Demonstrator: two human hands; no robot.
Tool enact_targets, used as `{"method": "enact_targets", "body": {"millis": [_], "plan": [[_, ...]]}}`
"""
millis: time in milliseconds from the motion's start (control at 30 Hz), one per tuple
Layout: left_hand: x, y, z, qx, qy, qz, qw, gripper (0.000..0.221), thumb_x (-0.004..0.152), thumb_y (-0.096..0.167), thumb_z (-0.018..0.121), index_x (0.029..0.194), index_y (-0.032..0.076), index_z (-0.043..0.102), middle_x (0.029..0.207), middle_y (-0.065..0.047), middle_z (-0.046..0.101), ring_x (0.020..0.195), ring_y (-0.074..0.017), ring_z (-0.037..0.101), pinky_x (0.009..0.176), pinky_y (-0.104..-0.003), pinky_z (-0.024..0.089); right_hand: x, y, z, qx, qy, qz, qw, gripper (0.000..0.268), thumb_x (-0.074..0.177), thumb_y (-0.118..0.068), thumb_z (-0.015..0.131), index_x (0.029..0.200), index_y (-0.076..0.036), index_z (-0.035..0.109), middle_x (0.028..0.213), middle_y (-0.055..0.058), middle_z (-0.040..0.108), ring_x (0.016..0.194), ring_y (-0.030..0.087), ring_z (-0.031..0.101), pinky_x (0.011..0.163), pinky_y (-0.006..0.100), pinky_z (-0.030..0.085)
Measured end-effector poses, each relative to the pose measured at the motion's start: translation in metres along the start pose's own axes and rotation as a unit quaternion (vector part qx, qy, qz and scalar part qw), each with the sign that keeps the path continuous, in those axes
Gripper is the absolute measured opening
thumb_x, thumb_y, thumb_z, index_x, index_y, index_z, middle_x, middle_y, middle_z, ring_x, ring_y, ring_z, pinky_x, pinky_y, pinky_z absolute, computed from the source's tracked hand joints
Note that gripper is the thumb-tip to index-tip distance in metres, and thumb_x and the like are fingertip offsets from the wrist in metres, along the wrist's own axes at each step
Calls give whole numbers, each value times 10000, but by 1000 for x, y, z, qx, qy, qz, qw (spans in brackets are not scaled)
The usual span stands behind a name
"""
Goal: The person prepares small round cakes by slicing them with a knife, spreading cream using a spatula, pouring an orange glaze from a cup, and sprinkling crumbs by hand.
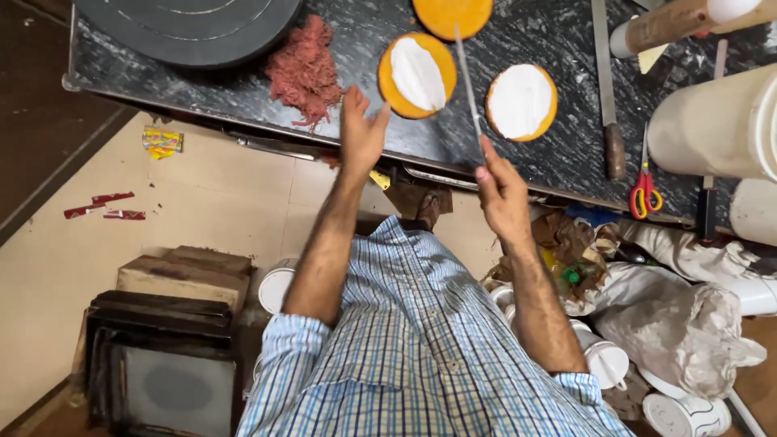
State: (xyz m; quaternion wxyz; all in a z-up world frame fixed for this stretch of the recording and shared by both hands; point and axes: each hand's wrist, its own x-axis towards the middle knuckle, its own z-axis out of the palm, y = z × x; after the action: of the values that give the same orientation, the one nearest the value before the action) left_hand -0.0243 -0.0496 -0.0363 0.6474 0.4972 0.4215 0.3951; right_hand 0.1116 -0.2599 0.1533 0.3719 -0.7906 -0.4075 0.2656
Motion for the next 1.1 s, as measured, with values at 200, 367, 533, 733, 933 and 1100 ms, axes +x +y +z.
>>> {"method": "enact_targets", "body": {"millis": [200, 367, 533, 733, 933, 1100], "plan": [[62, -12, 37, -111, -16, -164, 980, 417, 1059, 72, 661, 1385, -181, 602, 1335, -321, 683, 1124, -283, 661, 954, -340, 535, -26, -7, -30, 13, 14, 72, 997, 489, 1051, -133, 600, 1533, -185, 533, 868, -3, 465, 726, 97, 464, 658, 248, 447], [29, 37, 37, -43, -51, -127, 990, 446, 928, -45, 631, 1338, -31, 457, 1225, -153, 659, 1052, -204, 693, 825, -305, 612, -40, 12, -39, 7, 24, 90, 996, 479, 1050, -128, 608, 1520, -185, 545, 886, 3, 523, 749, 97, 504, 678, 259, 472], [14, 49, 20, -89, -62, -142, 984, 480, 938, -68, 590, 1394, -19, 451, 1246, -156, 660, 1063, -214, 712, 821, -303, 643, -30, 12, -25, -111, 44, -36, 992, 480, 1046, -110, 651, 1509, -210, 577, 922, 78, 568, 808, 193, 570, 760, 337, 508], [30, 38, -30, 36, -69, -56, 995, 528, 955, -8, 682, 1440, -11, 473, 1347, -152, 648, 1118, -243, 701, 879, -349, 593, 3, 14, 29, -388, -21, -36, 921, 600, 949, -56, 657, 1470, -349, 611, 1024, 172, 559, 789, 318, 640, 615, 446, 542], [11, 116, -66, 414, 48, 202, 886, 607, 926, 127, 820, 1474, 140, 560, 1423, -175, 543, 1293, -388, 540, 1076, -501, 486, 17, 27, 29, -311, 63, -42, 948, 518, 1041, -163, 628, 1517, -337, 522, 1079, 194, 529, 787, 345, 654, 628, 449, 566], [21, 141, -74, 564, 60, 126, 814, 788, 796, 332, 916, 1491, 230, 557, 1388, -201, 430, 1229, -444, 393, 995, -619, 375, 9, 20, 65, -315, -40, -61, 946, 547, 1025, -195, 644, 1531, -346, 501, 1051, 186, 532, 740, 362, 637, 616, 468, 556]]}}
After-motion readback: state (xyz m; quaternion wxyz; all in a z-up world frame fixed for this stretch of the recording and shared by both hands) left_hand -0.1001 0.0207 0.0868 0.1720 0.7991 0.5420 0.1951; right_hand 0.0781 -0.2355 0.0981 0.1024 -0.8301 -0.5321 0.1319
